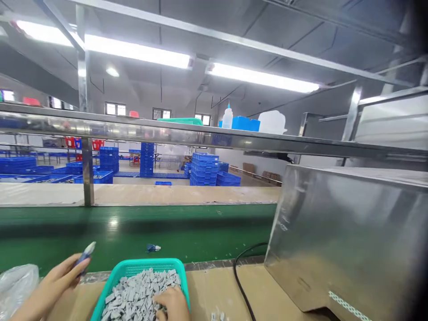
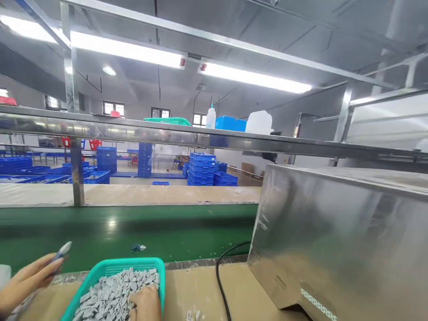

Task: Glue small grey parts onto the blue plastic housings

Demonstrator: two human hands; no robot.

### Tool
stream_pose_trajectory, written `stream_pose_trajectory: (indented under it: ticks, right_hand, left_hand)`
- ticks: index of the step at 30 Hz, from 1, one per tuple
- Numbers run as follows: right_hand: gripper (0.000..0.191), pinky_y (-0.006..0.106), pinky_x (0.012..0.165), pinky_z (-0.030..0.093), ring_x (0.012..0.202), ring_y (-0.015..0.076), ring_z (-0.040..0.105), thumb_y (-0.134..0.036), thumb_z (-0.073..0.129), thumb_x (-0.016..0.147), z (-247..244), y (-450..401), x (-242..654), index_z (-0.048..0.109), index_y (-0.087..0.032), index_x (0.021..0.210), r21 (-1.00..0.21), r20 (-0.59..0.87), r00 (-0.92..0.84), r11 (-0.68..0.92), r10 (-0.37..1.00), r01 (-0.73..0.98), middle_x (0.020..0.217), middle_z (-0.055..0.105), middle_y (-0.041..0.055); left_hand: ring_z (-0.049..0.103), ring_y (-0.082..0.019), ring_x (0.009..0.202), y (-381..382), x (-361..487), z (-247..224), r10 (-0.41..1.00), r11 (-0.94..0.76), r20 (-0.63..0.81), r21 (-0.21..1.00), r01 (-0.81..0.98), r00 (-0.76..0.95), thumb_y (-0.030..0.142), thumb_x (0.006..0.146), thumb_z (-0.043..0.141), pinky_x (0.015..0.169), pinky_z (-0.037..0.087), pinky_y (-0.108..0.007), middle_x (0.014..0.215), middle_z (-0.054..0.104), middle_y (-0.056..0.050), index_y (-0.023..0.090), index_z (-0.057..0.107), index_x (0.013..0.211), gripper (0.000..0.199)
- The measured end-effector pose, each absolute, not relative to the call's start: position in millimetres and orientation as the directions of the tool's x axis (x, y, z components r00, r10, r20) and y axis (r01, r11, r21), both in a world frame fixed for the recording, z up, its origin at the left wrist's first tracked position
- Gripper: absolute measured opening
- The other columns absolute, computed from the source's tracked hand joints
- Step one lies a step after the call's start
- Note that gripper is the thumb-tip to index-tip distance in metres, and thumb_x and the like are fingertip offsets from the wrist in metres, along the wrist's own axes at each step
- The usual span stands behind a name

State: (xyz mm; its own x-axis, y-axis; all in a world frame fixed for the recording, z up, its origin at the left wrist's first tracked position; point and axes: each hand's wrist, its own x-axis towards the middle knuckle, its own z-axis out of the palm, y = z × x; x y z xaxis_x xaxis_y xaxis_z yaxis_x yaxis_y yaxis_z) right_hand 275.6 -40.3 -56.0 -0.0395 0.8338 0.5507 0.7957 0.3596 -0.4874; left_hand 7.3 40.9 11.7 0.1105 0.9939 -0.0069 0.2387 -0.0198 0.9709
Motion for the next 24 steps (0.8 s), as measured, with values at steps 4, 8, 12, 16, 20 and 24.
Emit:
stream_pose_trajectory:
  ticks: [4, 8, 12, 16, 20, 24]
  right_hand:
    - [0.027, 0.031, 0.072, 0.039, 0.074, 0.0202, 0.055, 0.000, 0.045, 0.063, -55, -49, 270, 0.064, -0.019, 0.071, -0.588, 0.577, 0.067, 0.358, 0.814, 0.725, 0.072, 0.062, 0.0052]
    - [0.026, 0.032, 0.070, 0.039, 0.077, 0.0219, 0.052, 0.002, 0.047, 0.061, -42, -57, 264, 0.062, -0.019, 0.063, -0.678, 0.556, 0.153, 0.340, 0.817, 0.652, 0.072, 0.060, 0.0051]
    - [0.024, 0.032, 0.071, 0.041, 0.081, 0.0224, 0.053, 0.001, 0.049, 0.060, -31, -55, 266, 0.063, -0.017, 0.065, -0.769, 0.517, 0.244, 0.320, 0.820, 0.553, 0.079, 0.061, 0.0063]
    - [0.017, 0.026, 0.054, 0.043, 0.061, 0.0178, 0.055, -0.006, 0.047, 0.064, -26, -52, 272, 0.063, -0.014, 0.064, -0.879, 0.401, 0.332, 0.257, 0.854, 0.401, 0.068, 0.059, 0.0057]
    - [0.017, 0.024, 0.047, 0.043, 0.051, 0.0135, 0.054, -0.015, 0.044, 0.067, -27, -51, 274, 0.060, -0.012, 0.073, -0.948, 0.299, 0.367, 0.231, 0.881, 0.217, 0.071, 0.056, 0.0056]
    - [0.013, 0.025, 0.049, 0.045, 0.051, 0.0133, 0.055, -0.024, 0.050, 0.066, -25, -51, 276, 0.056, -0.013, 0.068, -0.972, 0.236, 0.364, 0.220, 0.901, 0.085, 0.069, 0.054, 0.0042]
  left_hand:
    - [0.051, -0.024, 0.089, 100, 26, 17, 0.973, -0.232, 0.143, 0.530, 0.816, 0.184, 0.029, 0.078, 0.045, 0.081, 0.035, -0.031, 0.080, 0.057, -0.006, 0.014, 0.057, 0.078, 0.020]
    - [0.049, -0.022, 0.097, 134, 56, -1, 0.977, -0.210, 0.053, 0.441, 0.872, 0.208, 0.027, 0.081, 0.044, 0.087, 0.035, -0.044, 0.101, 0.054, -0.010, 0.010, 0.052, 0.099, 0.026]
    - [0.042, -0.022, 0.110, 145, 95, -13, 0.900, -0.399, 0.037, 0.469, 0.788, 0.434, 0.025, 0.080, 0.048, 0.092, 0.034, -0.045, 0.123, 0.042, -0.009, 0.016, 0.041, 0.117, 0.039]
    - [0.050, -0.019, 0.099, 151, 122, -18, 0.845, -0.440, -0.030, 0.528, 0.726, 0.533, 0.025, 0.078, 0.051, 0.087, 0.039, -0.042, 0.108, 0.053, -0.007, 0.014, 0.053, 0.101, 0.025]
    - [0.053, -0.017, 0.089, 151, 118, -17, 0.904, -0.331, 0.003, 0.636, 0.697, 0.427, 0.027, 0.078, 0.051, 0.081, 0.042, -0.039, 0.092, 0.057, -0.005, 0.011, 0.056, 0.085, 0.018]
    - [0.056, -0.017, 0.083, 127, 95, 0, 0.966, -0.198, 0.079, 0.836, 0.511, 0.245, 0.024, 0.078, 0.049, 0.076, 0.043, -0.034, 0.083, 0.057, -0.004, 0.012, 0.051, 0.080, 0.012]
